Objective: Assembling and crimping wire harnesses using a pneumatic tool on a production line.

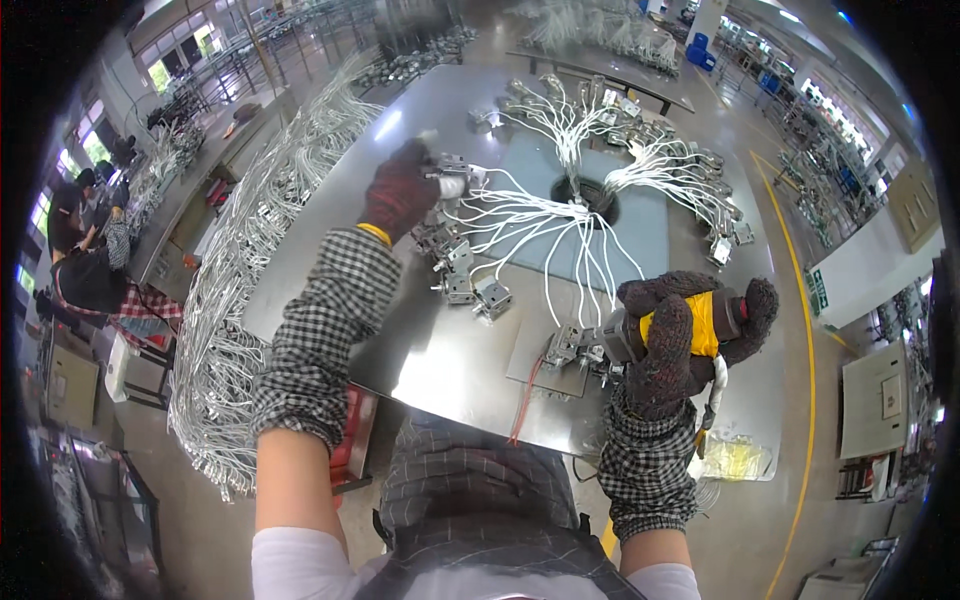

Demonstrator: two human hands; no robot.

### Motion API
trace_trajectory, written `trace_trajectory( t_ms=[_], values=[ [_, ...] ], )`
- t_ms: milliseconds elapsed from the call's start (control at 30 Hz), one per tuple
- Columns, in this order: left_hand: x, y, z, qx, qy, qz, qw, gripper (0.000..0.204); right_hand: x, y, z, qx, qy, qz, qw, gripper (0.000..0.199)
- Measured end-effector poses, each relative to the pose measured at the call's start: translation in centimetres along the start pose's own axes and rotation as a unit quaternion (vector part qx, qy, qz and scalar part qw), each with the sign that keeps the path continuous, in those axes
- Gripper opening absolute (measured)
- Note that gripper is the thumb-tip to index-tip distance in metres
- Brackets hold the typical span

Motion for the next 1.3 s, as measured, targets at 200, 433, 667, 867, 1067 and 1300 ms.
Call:
trace_trajectory(
  t_ms=[200, 433, 667, 867, 1067, 1300],
  values=[
    [0.4, -1.3, 2.0, 0.015, 0.049, -0.311, 0.949, 0.079, 0.0, 0.1, -0.4, 0.002, 0.004, -0.013, 1.000, 0.072],
    [-2.1, -1.7, -0.4, -0.043, 0.044, -0.187, 0.980, 0.085, -0.1, 0.4, 0.0, -0.001, 0.055, -0.044, 0.998, 0.072],
    [-1.6, 0.5, -3.7, -0.130, 0.024, -0.276, 0.952, 0.069, 0.2, 0.8, 0.0, -0.001, 0.035, -0.024, 0.999, 0.072],
    [1.2, 2.2, -2.6, -0.077, -0.063, -0.235, 0.967, 0.051, 0.0, 0.3, -0.3, -0.007, 0.005, -0.061, 0.998, 0.072],
    [-0.1, 1.0, -0.1, 0.011, 0.049, -0.213, 0.976, 0.060, -0.1, 0.0, -0.2, 0.002, 0.015, -0.020, 1.000, 0.071],
    [0.7, 0.6, 0.8, 0.066, -0.002, -0.143, 0.988, 0.098, -0.1, 0.2, -0.4, 0.016, -0.008, -0.028, 0.999, 0.074]
  ],
)
Point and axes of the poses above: each hand's wrist, its own z-axis away from the middle knuckle, its own y-axis out of the palm, x = y × z, the point moved 5 cm from there along -z, towards the middle knuckle, and after that the axes turned 6 degrees about -x, right-handed, at the moved point
